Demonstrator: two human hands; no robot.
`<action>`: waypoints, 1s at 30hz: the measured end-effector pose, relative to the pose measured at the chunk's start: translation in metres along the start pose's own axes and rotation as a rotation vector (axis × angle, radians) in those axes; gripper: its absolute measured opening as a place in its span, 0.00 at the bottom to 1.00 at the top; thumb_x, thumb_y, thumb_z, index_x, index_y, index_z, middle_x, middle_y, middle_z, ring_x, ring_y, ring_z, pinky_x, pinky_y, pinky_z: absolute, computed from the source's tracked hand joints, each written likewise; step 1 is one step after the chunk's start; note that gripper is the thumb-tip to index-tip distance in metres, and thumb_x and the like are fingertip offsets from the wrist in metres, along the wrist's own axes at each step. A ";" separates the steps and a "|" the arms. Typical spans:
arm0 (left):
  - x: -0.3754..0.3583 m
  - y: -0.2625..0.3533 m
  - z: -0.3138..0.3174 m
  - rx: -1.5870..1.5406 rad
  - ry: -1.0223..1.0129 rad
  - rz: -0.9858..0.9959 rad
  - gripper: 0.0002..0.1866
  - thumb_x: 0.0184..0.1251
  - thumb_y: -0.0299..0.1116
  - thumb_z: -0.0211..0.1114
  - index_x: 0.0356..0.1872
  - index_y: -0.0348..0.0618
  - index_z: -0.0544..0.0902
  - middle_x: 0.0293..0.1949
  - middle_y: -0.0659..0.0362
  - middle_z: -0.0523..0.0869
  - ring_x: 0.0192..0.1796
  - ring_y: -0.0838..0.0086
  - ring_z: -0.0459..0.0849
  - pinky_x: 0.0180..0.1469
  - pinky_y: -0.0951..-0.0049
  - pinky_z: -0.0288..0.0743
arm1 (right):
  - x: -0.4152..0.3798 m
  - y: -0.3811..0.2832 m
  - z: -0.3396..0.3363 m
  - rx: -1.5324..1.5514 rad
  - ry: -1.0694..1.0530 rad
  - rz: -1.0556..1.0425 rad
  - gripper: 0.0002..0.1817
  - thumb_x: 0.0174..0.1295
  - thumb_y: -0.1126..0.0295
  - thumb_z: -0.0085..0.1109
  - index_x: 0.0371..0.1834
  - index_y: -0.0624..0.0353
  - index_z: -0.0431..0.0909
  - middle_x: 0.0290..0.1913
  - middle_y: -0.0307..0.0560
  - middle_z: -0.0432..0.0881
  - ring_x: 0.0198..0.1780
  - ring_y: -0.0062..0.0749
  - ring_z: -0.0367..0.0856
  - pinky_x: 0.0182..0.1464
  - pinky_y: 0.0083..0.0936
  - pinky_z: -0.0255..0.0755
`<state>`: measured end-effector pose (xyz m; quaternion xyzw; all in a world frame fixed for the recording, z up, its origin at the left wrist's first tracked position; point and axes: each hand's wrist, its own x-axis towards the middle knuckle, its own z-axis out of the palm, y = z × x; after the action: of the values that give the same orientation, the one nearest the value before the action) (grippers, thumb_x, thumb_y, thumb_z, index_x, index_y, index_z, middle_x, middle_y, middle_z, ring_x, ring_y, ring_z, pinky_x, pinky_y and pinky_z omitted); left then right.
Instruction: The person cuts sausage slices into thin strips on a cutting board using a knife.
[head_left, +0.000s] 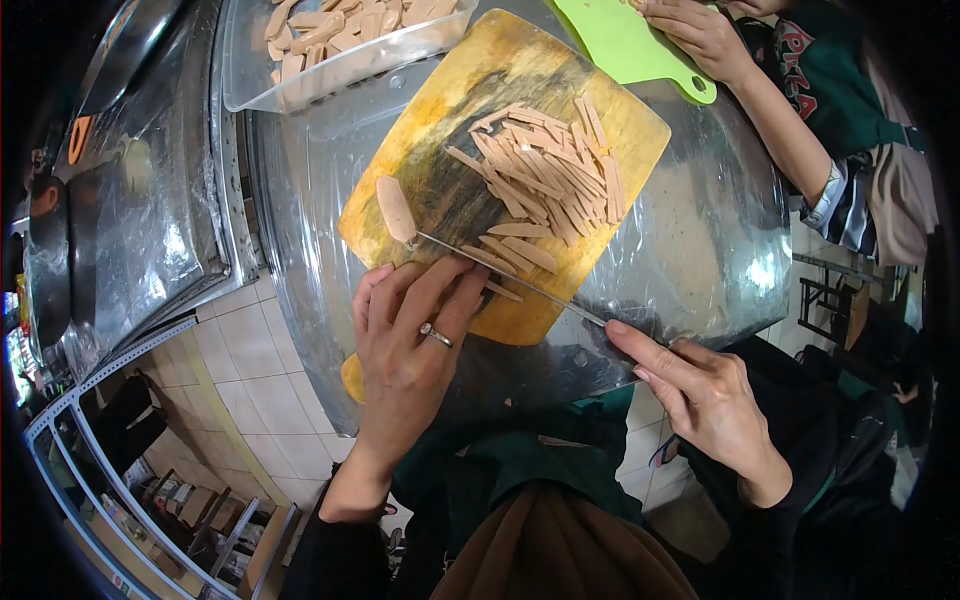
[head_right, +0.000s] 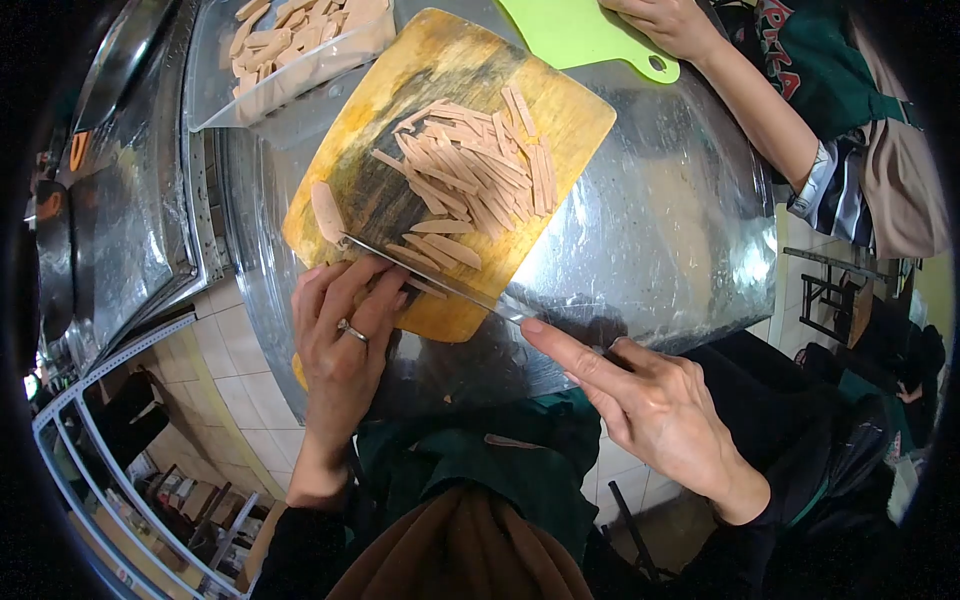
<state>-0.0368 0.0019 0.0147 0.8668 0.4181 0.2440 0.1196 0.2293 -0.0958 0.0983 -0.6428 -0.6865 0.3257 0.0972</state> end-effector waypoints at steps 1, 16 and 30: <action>0.001 0.002 -0.001 -0.002 -0.014 -0.017 0.20 0.60 0.24 0.75 0.55 0.47 0.89 0.57 0.63 0.86 0.57 0.65 0.82 0.68 0.54 0.70 | 0.000 0.000 0.000 -0.008 -0.001 -0.002 0.36 0.68 0.74 0.67 0.78 0.32 0.74 0.18 0.46 0.68 0.19 0.33 0.71 0.24 0.38 0.73; 0.001 0.000 0.000 0.026 -0.013 0.003 0.21 0.60 0.24 0.73 0.56 0.48 0.88 0.58 0.66 0.84 0.57 0.69 0.81 0.69 0.56 0.69 | -0.006 -0.003 -0.003 -0.124 -0.074 -0.007 0.45 0.62 0.81 0.66 0.83 0.34 0.66 0.20 0.49 0.75 0.17 0.41 0.78 0.23 0.39 0.78; 0.009 0.001 -0.003 -0.189 0.051 -0.077 0.17 0.64 0.25 0.73 0.54 0.46 0.88 0.54 0.62 0.87 0.55 0.65 0.82 0.64 0.58 0.71 | -0.064 -0.010 -0.035 0.074 0.048 0.245 0.30 0.67 0.80 0.64 0.73 0.43 0.80 0.37 0.58 0.89 0.26 0.45 0.85 0.34 0.35 0.79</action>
<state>-0.0327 0.0081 0.0209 0.8285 0.4289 0.2995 0.1996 0.2505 -0.1445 0.1493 -0.7253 -0.5879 0.3449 0.0969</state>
